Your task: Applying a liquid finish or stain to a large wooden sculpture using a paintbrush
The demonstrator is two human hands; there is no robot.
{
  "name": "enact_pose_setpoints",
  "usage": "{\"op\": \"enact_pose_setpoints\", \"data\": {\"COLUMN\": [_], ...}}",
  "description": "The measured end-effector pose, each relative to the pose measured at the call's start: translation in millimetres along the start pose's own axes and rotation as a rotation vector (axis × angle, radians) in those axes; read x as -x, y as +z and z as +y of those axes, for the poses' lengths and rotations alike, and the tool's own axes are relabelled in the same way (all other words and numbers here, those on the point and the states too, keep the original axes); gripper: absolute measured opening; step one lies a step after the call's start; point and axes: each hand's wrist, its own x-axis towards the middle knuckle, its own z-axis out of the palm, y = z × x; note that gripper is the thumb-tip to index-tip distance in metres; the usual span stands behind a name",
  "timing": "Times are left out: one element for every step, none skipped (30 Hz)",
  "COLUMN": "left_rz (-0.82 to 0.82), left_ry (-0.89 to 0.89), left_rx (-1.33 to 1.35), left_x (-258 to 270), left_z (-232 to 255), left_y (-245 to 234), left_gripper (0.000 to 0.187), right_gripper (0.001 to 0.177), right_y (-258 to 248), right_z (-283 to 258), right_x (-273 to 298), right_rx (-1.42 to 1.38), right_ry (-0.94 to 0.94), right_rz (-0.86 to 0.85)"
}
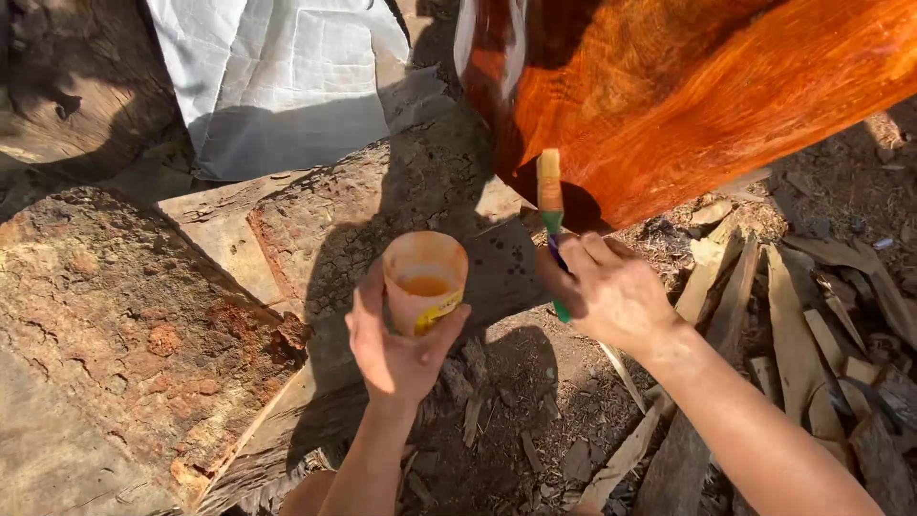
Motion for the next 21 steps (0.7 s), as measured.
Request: {"op": "enact_pose_setpoints", "data": {"left_rz": [0.014, 0.026, 0.028, 0.054, 0.088, 0.098, 0.099, 0.101, 0.11, 0.116, 0.122, 0.13, 0.142, 0.155, 0.158, 0.161, 0.159, 0.158, 0.129, 0.101, 0.097], "left_ry": [-0.071, -0.142, -0.136, -0.069, -0.01, -0.012, -0.13, -0.249, -0.255, -0.307, -0.359, -0.368, -0.419, -0.469, -0.476, -0.454, -0.428, -0.431, -0.369, -0.307, -0.304], "left_rx": [0.058, 0.116, 0.122, 0.202, 0.274, 0.273, 0.504, 0.734, 0.73, 0.597, 0.458, 0.448, 0.46, 0.471, 0.469, 0.566, 0.669, 0.672, 0.55, 0.428, 0.43], "left_x": [-7.6, -16.0, -19.0, -22.9, -25.2, -24.4, -23.0, -21.9, -23.2, -24.6, -25.3, -25.0, -25.2, -25.5, -22.4, -19.3, -18.2, -17.6, -17.7, -17.8, -18.9], "left_z": [4.8, 9.7, 12.2, 14.2, 15.1, 10.1, 4.6, -1.5, -0.1, 0.8, 1.3, -1.5, -4.4, -6.8, -12.8, -18.1, -23.1, -22.7, -22.5, -22.1, -17.6], "left_y": [-7.8, -15.1, -20.2, -25.2, -31.1, -31.1, -31.0, -30.6, -36.1, -41.6, -48.7, -49.6, -50.6, -51.4, -51.2, -50.5, -47.9, -48.1, -48.8, -49.4, -49.0], "left_gripper": [0.087, 0.089, 0.089, 0.082, 0.074, 0.074, 0.079, 0.087, 0.087, 0.086, 0.087, 0.087, 0.089, 0.09, 0.09, 0.089, 0.088, 0.088, 0.087, 0.09, 0.09], "right_gripper": [0.006, 0.038, 0.038, 0.008, 0.022, 0.022, 0.02, 0.022, 0.022, 0.024, 0.03, 0.03, 0.026, 0.032, 0.032, 0.018, 0.007, 0.007, 0.017, 0.033, 0.033], "right_y": [2.2, 4.9, -6.2, -16.9, -25.2, -48.0, -70.7, -92.4, -111.0, -129.1, -146.0, -135.0, -123.9, -113.0, -84.7, -56.9, -30.2, -1.0, 28.2, 57.2, 53.5], "right_z": [1.1, 3.3, 17.7, 32.1, 45.9, 58.7, 70.4, 82.2, 82.0, 82.0, 81.1, 78.2, 75.3, 72.7, 51.9, 31.6, 12.4, -6.3, -26.4, -46.4, -44.3], "right_x": [2.6, 4.8, -1.8, -9.2, -18.5, -20.0, -20.0, -20.4, -12.4, -4.4, 3.6, 9.3, 14.5, 19.8, 21.8, 24.5, 27.8, 42.9, 58.7, 74.5, 73.8], "right_rx": [-0.087, -0.174, -0.165, -0.11, -0.063, -0.064, -0.09, -0.117, -0.125, -0.199, -0.278, -0.291, -0.032, 0.229, 0.223, 0.25, 0.284, 0.285, 0.219, 0.15, 0.152], "right_ry": [0.002, 0.007, 0.008, 0.056, 0.093, 0.084, 0.11, 0.136, 0.128, 0.159, 0.19, 0.184, 0.12, 0.056, 0.051, 0.025, 0.002, 0.0, -0.061, -0.12, -0.116], "right_rz": [-0.115, -0.23, -0.227, -0.12, -0.013, -0.01, 0.099, 0.208, 0.206, 0.167, 0.127, 0.126, 0.103, 0.086, 0.083, 0.032, -0.02, -0.024, -0.155, -0.285, -0.286]}}
